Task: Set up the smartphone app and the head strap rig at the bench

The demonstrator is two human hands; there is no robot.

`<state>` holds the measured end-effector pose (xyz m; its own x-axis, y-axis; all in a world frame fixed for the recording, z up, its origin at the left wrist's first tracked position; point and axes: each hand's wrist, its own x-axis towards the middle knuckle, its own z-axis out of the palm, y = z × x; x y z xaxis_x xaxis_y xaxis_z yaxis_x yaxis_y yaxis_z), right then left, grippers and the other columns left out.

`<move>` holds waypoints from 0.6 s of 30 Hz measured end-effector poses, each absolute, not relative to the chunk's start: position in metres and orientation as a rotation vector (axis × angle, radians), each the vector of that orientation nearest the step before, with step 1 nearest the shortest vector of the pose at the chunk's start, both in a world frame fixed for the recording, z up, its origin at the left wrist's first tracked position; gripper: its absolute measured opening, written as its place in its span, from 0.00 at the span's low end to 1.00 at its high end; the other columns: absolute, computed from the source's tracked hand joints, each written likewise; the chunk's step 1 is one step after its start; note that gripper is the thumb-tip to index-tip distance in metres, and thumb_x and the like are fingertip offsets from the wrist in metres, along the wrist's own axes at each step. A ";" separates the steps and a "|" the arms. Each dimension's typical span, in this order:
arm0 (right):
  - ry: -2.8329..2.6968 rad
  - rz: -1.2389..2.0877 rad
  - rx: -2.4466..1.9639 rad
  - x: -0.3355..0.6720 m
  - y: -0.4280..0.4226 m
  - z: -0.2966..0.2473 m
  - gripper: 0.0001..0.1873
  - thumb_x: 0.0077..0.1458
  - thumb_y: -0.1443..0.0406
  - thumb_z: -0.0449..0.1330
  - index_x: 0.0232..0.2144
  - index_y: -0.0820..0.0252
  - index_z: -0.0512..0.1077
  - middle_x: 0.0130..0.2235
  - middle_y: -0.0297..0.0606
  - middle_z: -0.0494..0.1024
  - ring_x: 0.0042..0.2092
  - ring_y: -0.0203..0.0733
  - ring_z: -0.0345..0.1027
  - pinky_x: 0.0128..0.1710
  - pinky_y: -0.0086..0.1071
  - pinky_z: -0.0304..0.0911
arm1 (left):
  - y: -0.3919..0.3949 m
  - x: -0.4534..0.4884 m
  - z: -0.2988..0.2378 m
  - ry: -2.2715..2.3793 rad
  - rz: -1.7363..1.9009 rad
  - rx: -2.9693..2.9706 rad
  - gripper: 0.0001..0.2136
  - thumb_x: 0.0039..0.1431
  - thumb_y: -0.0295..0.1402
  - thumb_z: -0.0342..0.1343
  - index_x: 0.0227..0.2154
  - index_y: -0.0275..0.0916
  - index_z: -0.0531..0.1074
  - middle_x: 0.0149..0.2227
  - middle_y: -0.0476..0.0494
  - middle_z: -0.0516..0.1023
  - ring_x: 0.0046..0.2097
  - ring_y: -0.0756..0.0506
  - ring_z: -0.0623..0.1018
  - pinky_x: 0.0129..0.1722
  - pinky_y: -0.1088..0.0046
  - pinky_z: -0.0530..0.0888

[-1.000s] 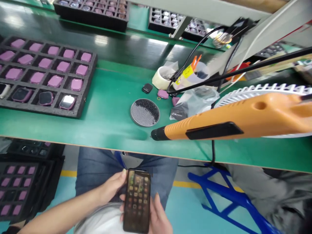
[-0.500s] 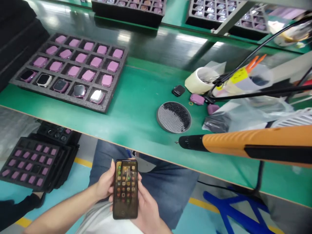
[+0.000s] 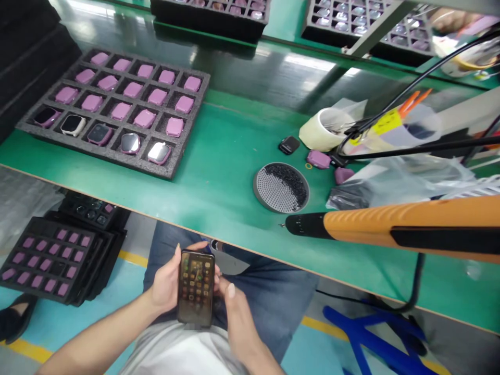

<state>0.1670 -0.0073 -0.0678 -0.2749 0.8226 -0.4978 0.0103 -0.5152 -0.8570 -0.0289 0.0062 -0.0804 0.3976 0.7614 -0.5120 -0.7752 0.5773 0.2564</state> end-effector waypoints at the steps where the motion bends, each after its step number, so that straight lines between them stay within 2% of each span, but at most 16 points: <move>1: -1.139 1.733 -1.443 0.171 -0.002 -0.067 0.36 0.70 0.32 0.56 0.38 0.57 0.80 0.39 0.43 0.83 0.43 0.48 0.76 0.48 0.40 0.73 | 0.007 -0.029 -0.078 0.645 0.980 -0.027 0.32 0.75 0.59 0.56 0.69 0.43 0.74 0.55 0.32 0.85 0.54 0.35 0.86 0.54 0.59 0.82; 5: -1.364 1.357 -1.537 0.172 0.029 -0.064 0.22 0.70 0.44 0.65 0.45 0.56 0.78 0.42 0.40 0.81 0.42 0.45 0.74 0.46 0.37 0.69 | 0.007 -0.026 -0.071 0.692 0.967 -0.022 0.28 0.75 0.56 0.58 0.66 0.42 0.78 0.57 0.33 0.85 0.57 0.35 0.85 0.60 0.58 0.79; 8: -1.496 1.228 -1.515 0.161 0.047 -0.063 0.16 0.69 0.50 0.67 0.40 0.56 0.78 0.38 0.38 0.79 0.39 0.43 0.72 0.43 0.36 0.68 | 0.008 -0.023 -0.068 0.714 0.962 -0.010 0.27 0.74 0.56 0.61 0.63 0.41 0.80 0.57 0.33 0.85 0.60 0.33 0.84 0.62 0.56 0.78; 10: -1.564 1.206 -1.473 0.156 0.050 -0.063 0.14 0.68 0.52 0.68 0.41 0.56 0.79 0.37 0.37 0.78 0.38 0.42 0.72 0.42 0.35 0.69 | 0.011 -0.024 -0.065 0.716 0.950 -0.016 0.28 0.74 0.57 0.60 0.64 0.41 0.79 0.58 0.33 0.85 0.59 0.33 0.84 0.60 0.56 0.79; 12: -1.619 1.219 -1.419 0.157 0.046 -0.063 0.17 0.66 0.54 0.69 0.51 0.55 0.79 0.41 0.38 0.80 0.40 0.43 0.74 0.44 0.36 0.74 | 0.014 -0.027 -0.063 0.711 0.938 -0.029 0.30 0.75 0.58 0.58 0.66 0.41 0.78 0.58 0.31 0.84 0.58 0.32 0.85 0.55 0.57 0.81; 15: -1.654 1.284 -1.312 0.164 0.036 -0.064 0.27 0.69 0.57 0.67 0.66 0.53 0.72 0.53 0.43 0.80 0.48 0.44 0.78 0.50 0.38 0.79 | 0.017 -0.033 -0.061 0.700 0.938 -0.052 0.30 0.75 0.58 0.57 0.66 0.40 0.77 0.59 0.30 0.84 0.59 0.31 0.85 0.55 0.58 0.81; 18: -1.652 1.313 -1.262 0.168 0.031 -0.067 0.24 0.74 0.60 0.62 0.68 0.51 0.70 0.55 0.44 0.78 0.50 0.44 0.79 0.51 0.37 0.80 | 0.019 -0.035 -0.060 0.692 0.942 -0.067 0.29 0.75 0.56 0.58 0.65 0.39 0.78 0.61 0.30 0.83 0.62 0.32 0.83 0.60 0.57 0.79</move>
<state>0.1684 0.0308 -0.0672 -0.3080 0.9493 -0.0627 0.2757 0.0259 -0.9609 -0.0351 0.0189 -0.0605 0.3912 0.7207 -0.5723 -0.7619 0.6025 0.2379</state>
